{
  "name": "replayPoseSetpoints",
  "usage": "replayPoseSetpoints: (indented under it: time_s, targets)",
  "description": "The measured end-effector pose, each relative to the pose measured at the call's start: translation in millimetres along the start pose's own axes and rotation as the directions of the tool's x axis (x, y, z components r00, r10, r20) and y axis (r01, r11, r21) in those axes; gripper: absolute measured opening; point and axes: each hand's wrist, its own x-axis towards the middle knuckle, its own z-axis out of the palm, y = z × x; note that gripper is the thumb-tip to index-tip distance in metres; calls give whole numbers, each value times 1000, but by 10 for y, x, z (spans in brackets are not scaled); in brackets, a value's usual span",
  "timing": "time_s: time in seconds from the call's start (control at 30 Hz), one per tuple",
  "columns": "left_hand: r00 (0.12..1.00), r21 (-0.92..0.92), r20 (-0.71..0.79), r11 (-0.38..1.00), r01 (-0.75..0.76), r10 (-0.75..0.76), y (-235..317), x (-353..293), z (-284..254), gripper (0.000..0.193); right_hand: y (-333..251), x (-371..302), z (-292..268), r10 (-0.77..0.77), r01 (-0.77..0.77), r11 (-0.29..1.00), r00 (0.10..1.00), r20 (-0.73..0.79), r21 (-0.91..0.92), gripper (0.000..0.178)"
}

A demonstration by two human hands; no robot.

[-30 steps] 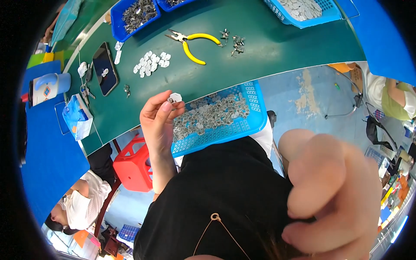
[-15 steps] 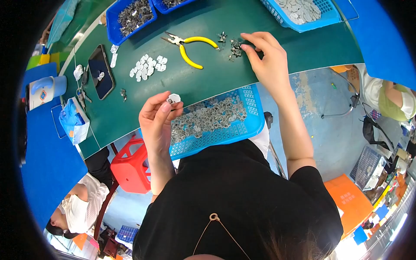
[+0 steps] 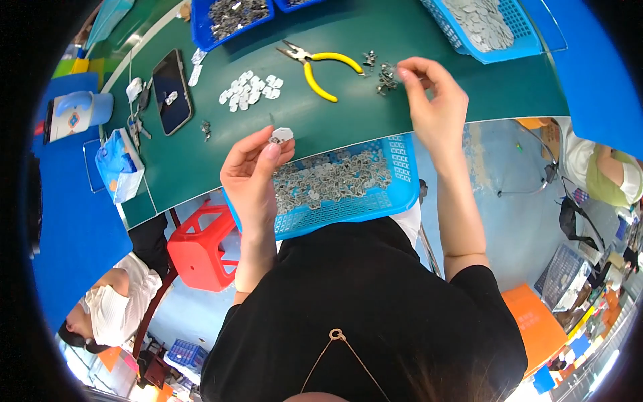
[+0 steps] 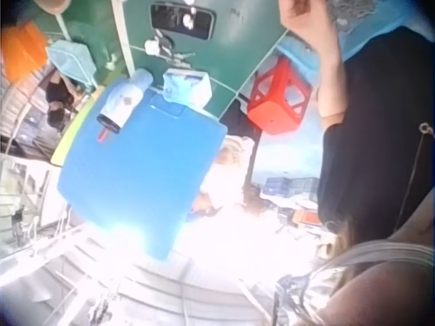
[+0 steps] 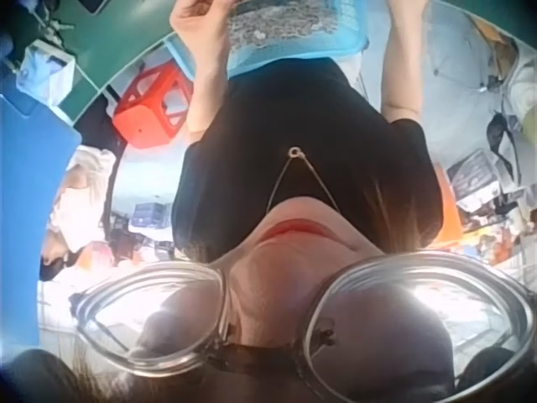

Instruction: Assembling small components at a factory workbench using pliers.

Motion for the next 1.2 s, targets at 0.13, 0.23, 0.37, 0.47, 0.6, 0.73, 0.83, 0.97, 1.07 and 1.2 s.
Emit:
replayPoseSetpoints:
  time_s: [0.13, 0.23, 0.37, 0.47, 0.6, 0.73, 0.83, 0.97, 1.07, 1.2]
  targets:
    - [983, 84, -34, 980, -178, 181, -89, -26, 9, 26, -469, -359, 280, -23, -24, 978, 975, 221, 207, 12]
    - [950, 148, -20, 941, -305, 311, -119, -10, 31, 24, -621, -481, 456, -16, -133, 913, 933, 360, 385, 13]
    - [871, 281, 23, 833, -477, 491, -120, -5, 18, 23, -692, -519, 573, 37, -237, 867, 908, 418, 438, 13]
    - [837, 386, 41, 764, -517, 546, -134, 0, -32, 24, -695, -528, 610, 74, -292, 854, 887, 455, 431, 12]
    - [746, 531, 138, 587, -611, 652, -115, 30, -62, 27, -717, -528, 634, 99, -317, 841, 888, 450, 439, 13]
    - [672, 591, 219, 452, -668, 707, -122, 47, -63, 28, -738, -533, 658, 135, -363, 811, 879, 457, 459, 13]
    - [613, 649, 269, 330, -685, 743, -145, 45, -67, 28, -753, -578, 685, 143, -383, 780, 879, 455, 495, 12]
    - [611, 632, 234, 359, -686, 756, -160, 57, -70, 27, -787, -602, 689, 166, -419, 746, 869, 465, 517, 11]
    - [715, 525, 117, 569, -633, 689, -164, 36, -61, 24, -775, -637, 717, 155, -417, 731, 872, 465, 540, 10]
    - [852, 262, -26, 826, -499, 523, -158, 0, -47, 19, -736, -668, 770, 82, -371, 662, 899, 430, 651, 14]
